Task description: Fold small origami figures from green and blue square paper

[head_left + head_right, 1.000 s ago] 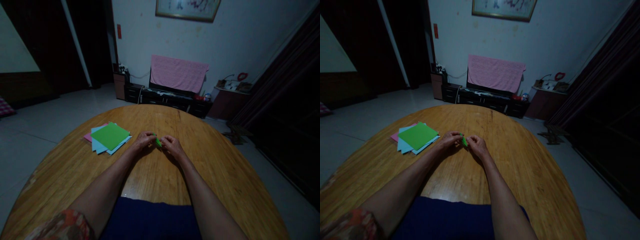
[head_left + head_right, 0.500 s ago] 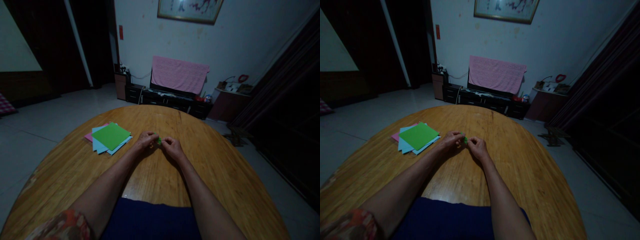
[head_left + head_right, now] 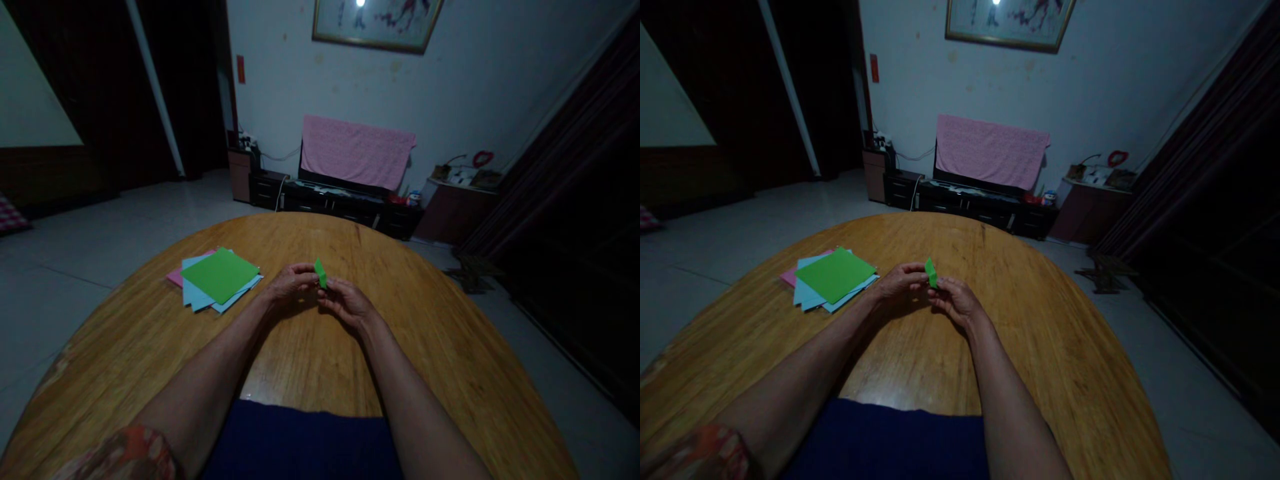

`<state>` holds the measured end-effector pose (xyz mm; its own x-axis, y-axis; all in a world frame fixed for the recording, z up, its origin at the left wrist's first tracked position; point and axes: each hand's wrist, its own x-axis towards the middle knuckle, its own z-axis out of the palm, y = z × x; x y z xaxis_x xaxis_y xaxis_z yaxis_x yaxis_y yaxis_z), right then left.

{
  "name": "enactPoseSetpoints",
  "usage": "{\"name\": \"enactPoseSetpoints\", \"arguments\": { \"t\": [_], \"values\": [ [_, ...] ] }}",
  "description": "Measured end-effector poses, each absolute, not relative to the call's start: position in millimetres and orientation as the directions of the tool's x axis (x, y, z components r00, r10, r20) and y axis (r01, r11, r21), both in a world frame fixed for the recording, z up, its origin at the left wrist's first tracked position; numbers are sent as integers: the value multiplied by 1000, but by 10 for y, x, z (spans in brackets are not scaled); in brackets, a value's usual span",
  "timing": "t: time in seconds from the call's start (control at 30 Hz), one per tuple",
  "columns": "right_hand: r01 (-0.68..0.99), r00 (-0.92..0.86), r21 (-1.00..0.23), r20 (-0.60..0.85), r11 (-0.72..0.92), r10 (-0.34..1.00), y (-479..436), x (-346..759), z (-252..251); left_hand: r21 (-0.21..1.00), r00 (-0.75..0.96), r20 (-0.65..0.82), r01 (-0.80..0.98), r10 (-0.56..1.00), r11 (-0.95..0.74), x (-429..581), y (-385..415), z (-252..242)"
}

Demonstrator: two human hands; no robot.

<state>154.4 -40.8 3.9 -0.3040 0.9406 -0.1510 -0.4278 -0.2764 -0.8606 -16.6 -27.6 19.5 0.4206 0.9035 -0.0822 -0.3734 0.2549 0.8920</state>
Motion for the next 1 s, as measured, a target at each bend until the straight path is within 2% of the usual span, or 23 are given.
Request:
{"name": "enactPoseSetpoints", "arguments": {
  "t": [0.27,0.37,0.47,0.53,0.6,0.67,0.8,1.0],
  "values": [
    [-496,-326,-798,-193,-341,926,-444,1506,70,886,471,-30,-396,881,242,-166,-281,165],
    [-462,-297,-829,-191,-316,936,-442,1470,68,875,459,-23,-421,888,240,-147,-296,158],
    [-364,-133,-917,-120,-161,984,-436,1413,57,902,387,-44,-381,921,203,-150,-253,128],
    [-250,5,-968,-21,-19,1000,-428,1380,46,938,331,-59,-303,942,166,-163,-205,95],
    [-120,69,-988,88,96,994,-417,1361,30,961,292,-61,-241,954,135,-168,-165,54],
    [-8,44,-985,174,175,984,-402,1355,6,961,296,-47,-247,954,124,-154,-152,10],
    [142,25,-950,283,277,959,-374,1354,-59,909,371,-1,-388,928,156,-91,-206,-48],
    [193,55,-941,293,278,954,-339,1357,-149,921,358,-29,-354,933,165,-44,-321,8]
  ]
}}
